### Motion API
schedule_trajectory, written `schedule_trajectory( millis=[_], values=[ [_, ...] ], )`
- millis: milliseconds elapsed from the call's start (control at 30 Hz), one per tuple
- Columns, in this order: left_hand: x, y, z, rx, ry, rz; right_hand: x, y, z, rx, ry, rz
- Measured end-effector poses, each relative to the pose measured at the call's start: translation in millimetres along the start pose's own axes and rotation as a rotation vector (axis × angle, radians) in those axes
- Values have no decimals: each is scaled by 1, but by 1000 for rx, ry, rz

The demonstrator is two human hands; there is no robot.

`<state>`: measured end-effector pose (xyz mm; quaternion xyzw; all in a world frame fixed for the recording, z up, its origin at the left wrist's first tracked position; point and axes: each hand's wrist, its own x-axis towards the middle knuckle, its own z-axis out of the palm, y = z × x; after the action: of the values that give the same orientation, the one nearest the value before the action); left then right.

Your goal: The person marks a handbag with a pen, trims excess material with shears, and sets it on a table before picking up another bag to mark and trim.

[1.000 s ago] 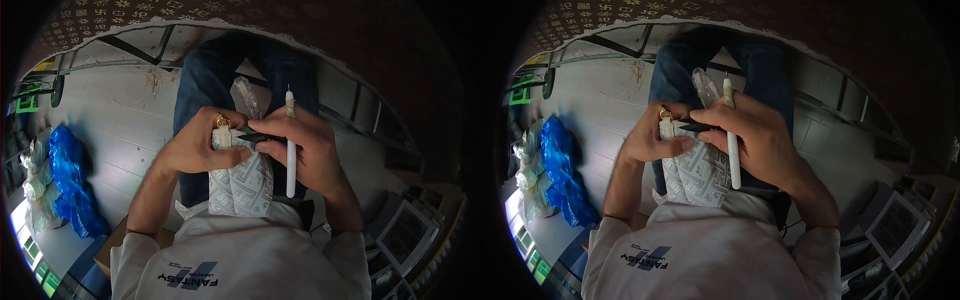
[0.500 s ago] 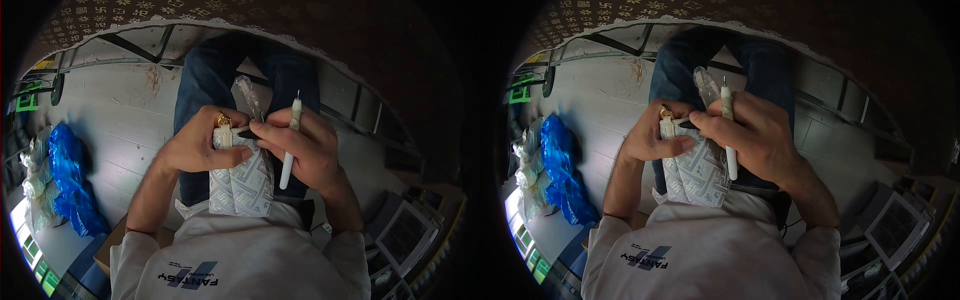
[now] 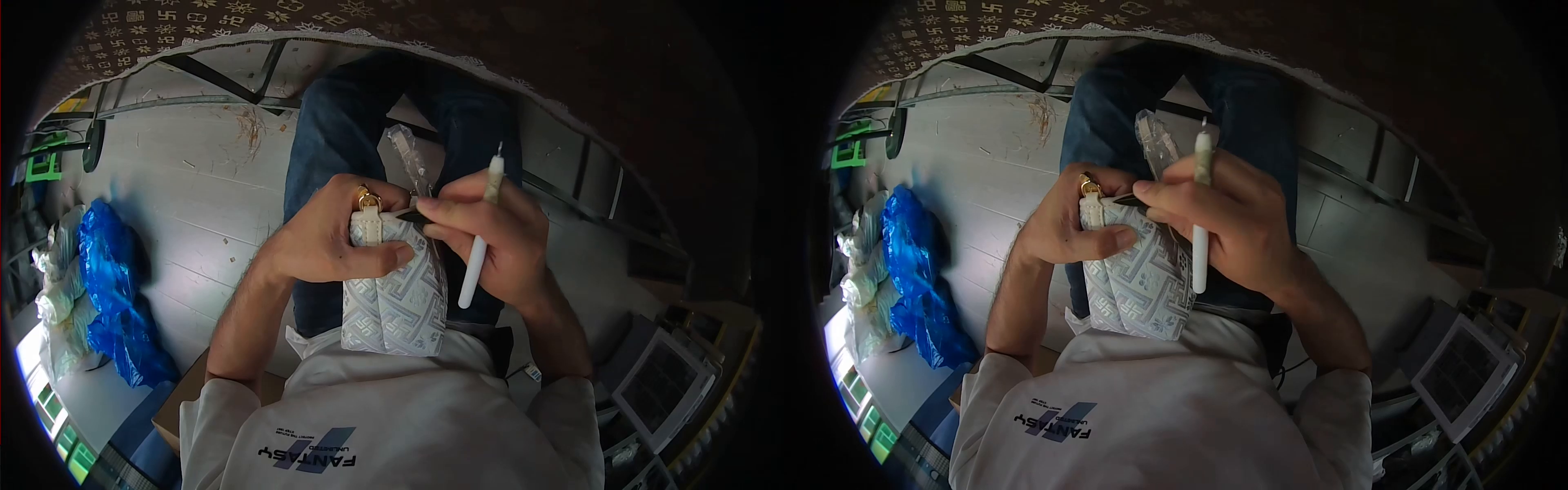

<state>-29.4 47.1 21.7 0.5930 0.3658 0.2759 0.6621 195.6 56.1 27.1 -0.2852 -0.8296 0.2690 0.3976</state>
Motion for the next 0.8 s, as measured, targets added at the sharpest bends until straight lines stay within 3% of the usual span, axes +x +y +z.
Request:
schedule_trajectory(
  millis=[133,300,800],
  values=[
    [0,9,-3,-46,-30,-52,1,0,-10,72,80,141],
    [2,9,1,-7,-3,-17,1,-3,-12,-9,-60,41],
    [-1,-1,-1,126,-14,19,12,-9,-14,-209,-75,-78]
  ],
)
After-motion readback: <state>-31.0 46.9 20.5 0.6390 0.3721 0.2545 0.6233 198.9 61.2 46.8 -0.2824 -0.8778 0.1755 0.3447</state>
